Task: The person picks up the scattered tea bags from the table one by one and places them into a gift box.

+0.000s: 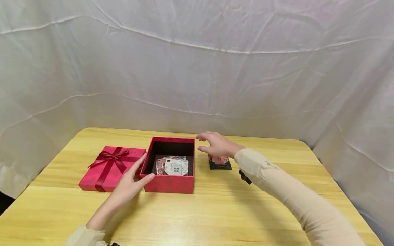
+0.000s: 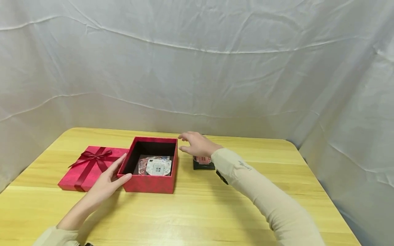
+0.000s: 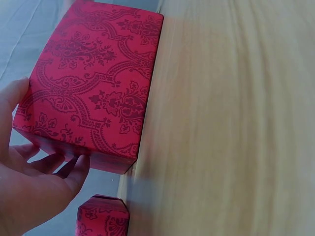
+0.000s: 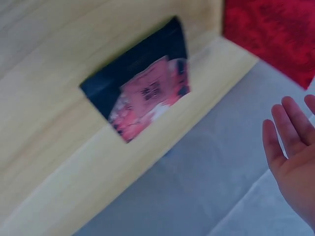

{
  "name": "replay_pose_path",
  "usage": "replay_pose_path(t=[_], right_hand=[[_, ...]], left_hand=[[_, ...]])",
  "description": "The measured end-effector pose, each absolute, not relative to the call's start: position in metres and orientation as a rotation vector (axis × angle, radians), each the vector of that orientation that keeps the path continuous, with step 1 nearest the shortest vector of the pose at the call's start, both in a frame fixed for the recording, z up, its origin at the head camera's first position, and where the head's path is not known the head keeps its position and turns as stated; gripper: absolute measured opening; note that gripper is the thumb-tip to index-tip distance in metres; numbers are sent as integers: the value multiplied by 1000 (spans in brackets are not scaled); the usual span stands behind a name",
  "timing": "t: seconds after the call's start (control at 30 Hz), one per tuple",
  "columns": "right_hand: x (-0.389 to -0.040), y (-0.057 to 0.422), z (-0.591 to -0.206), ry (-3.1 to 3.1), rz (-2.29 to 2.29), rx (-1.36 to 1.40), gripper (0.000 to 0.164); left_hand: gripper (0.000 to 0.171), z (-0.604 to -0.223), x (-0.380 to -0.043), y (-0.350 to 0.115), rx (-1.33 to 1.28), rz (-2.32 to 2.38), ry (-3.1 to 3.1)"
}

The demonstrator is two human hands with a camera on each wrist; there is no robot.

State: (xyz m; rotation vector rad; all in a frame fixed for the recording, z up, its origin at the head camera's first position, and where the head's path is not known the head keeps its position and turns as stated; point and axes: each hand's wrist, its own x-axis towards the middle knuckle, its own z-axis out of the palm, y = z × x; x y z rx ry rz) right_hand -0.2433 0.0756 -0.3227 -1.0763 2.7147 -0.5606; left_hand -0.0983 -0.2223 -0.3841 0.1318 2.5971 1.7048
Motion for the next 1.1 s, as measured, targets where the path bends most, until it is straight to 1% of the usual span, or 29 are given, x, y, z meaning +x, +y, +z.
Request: replay_pose_path(t=[0.2, 0.37, 0.57, 0.7, 0.8, 1.1], right_hand=[[-248, 84, -344, 2663, -628, -907, 45], [-251, 92, -366, 2666, -681, -881, 46], [-257, 115, -381, 2522, -981, -654, 58], [-261, 132, -387, 2505, -1071, -665, 66], [-259, 140, -390, 2486, -1087, -644, 72], [-259, 153, -399, 2514, -989, -582, 80]], left_hand=[[78, -384, -98, -225, 121, 1698, 2597], [77, -385, -98, -226, 119, 1697, 2602], [77, -385, -97, -227, 131, 1702, 2603], [78, -385, -97, -229, 136, 1704, 2603], [78, -385, -97, -230, 141, 1695, 2618], [78, -384, -96, -230, 124, 1698, 2602]])
